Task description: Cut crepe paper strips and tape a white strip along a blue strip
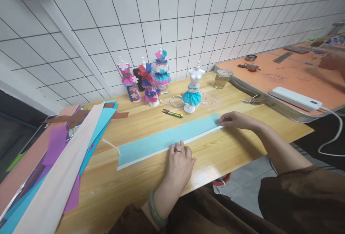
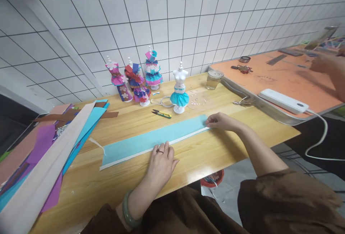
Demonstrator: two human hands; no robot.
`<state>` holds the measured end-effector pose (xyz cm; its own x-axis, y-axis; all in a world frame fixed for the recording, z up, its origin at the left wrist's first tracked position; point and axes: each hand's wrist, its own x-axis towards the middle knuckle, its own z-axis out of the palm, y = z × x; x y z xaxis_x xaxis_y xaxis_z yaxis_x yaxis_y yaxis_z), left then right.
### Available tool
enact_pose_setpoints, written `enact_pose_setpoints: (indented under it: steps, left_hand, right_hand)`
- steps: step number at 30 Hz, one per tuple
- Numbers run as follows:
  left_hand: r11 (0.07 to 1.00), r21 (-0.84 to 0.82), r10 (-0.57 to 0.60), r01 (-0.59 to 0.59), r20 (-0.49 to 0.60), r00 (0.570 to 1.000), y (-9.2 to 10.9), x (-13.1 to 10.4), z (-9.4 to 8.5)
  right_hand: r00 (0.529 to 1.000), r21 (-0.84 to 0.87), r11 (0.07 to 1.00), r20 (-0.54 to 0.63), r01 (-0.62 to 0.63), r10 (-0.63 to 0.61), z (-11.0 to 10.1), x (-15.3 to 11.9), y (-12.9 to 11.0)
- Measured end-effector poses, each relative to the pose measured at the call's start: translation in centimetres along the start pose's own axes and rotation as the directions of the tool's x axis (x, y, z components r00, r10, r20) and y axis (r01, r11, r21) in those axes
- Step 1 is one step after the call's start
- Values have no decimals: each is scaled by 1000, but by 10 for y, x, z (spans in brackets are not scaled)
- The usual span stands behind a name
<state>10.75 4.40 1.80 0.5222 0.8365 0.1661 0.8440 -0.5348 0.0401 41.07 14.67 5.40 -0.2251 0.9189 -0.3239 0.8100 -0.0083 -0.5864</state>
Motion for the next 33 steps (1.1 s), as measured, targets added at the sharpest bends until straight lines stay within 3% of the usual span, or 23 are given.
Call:
enact_pose_setpoints:
  steps: [12,22,27,30,32,33]
  left_hand:
    - [1000,4,-7,6,35,999,3,-1,-3]
    - [997,68,-24,20,62,998,6,-2,-6]
    - [994,107,-27,21,61,998,7,-3,-6]
    - [993,114,-28,22,49,998,7,-4,-5]
    - [993,116,-25,20,39,999,7,-4,-5]
    - [993,116,-22,18,34,999,7,-5,-4]
  right_hand:
    - [990,156,985,-101,-78,94,15,-5,30]
    - [977,-115,993,-214,-31,6,20,1,39]
    - [961,-164,986,-275,-7,-39,23,-3,42]
    - [926,-213,977,-372,-19,-63,31,-8,37]
    - [856,-272,962,-504,-32,-114,47,-14,23]
    - [778,-331,943,-602,-38,-179,58,-18,12]
